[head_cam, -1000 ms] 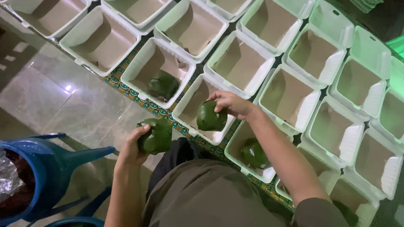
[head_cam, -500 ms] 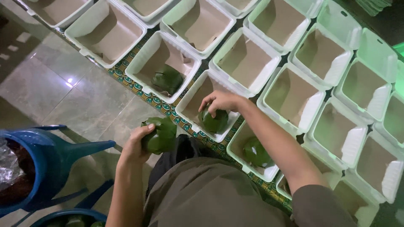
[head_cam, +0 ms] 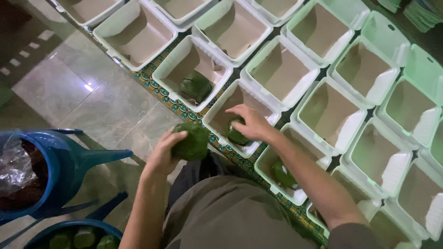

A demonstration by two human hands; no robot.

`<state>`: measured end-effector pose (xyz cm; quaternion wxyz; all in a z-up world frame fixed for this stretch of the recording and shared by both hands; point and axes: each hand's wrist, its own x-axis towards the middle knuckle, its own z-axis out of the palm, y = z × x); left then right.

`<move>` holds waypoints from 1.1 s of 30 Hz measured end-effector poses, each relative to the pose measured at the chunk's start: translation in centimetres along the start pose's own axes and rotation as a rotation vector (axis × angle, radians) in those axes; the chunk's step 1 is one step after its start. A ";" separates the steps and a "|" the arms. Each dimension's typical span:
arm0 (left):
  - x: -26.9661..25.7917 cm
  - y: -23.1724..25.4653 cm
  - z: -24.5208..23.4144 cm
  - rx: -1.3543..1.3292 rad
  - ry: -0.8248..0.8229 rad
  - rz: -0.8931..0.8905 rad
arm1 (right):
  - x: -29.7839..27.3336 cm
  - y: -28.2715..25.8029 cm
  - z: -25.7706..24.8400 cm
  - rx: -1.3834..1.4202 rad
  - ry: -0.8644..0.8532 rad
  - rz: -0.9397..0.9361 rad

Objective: Packing food items wrapped in green leaves into styrofoam containers.

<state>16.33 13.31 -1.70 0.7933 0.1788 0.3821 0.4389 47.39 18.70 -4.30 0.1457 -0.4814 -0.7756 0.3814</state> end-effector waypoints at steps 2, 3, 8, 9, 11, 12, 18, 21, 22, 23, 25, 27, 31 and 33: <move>0.2 -0.1 1.9 0.075 0.105 -0.023 | -0.3 -3.5 -0.7 0.143 0.011 0.035; 0.4 -0.1 2.8 0.151 0.206 -0.054 | -0.5 -5.2 -1.0 0.287 0.025 0.079; 1.5 0.1 6.0 0.519 0.114 0.054 | -0.3 -8.6 -2.9 0.746 -0.174 0.049; 1.9 0.7 6.6 0.508 0.112 0.023 | 0.1 -9.1 -3.6 0.773 -0.208 0.030; 3.2 2.0 6.2 0.611 0.131 0.066 | 1.6 -9.8 -4.3 0.721 -0.199 0.051; 4.1 2.8 5.8 0.708 0.148 0.105 | 2.6 -10.2 -4.7 0.668 -0.192 0.079; 9.0 12.5 -0.6 0.412 0.272 0.197 | 14.7 -13.1 -5.8 0.771 -0.019 0.163; 13.1 15.3 -9.9 0.406 0.398 0.573 | 23.1 -11.7 -3.9 0.910 0.045 0.107; 14.6 16.7 -11.6 0.408 0.394 0.590 | 26.7 -11.7 -3.3 0.905 0.048 0.090; 16.1 18.0 -13.2 0.434 0.468 0.541 | 30.2 -11.6 -2.8 0.925 0.096 0.084; 17.0 18.2 -14.2 0.434 0.559 0.452 | 34.3 -10.5 -0.7 0.940 0.122 0.121; 17.5 19.2 -12.9 0.402 0.475 0.325 | 37.8 -9.3 1.2 0.867 0.151 0.144; 19.1 18.7 -12.9 0.478 0.429 0.237 | 41.5 -5.2 4.2 0.786 0.125 0.179; 20.2 16.4 -14.4 0.437 0.407 0.266 | 41.3 -5.9 4.3 0.728 0.047 0.311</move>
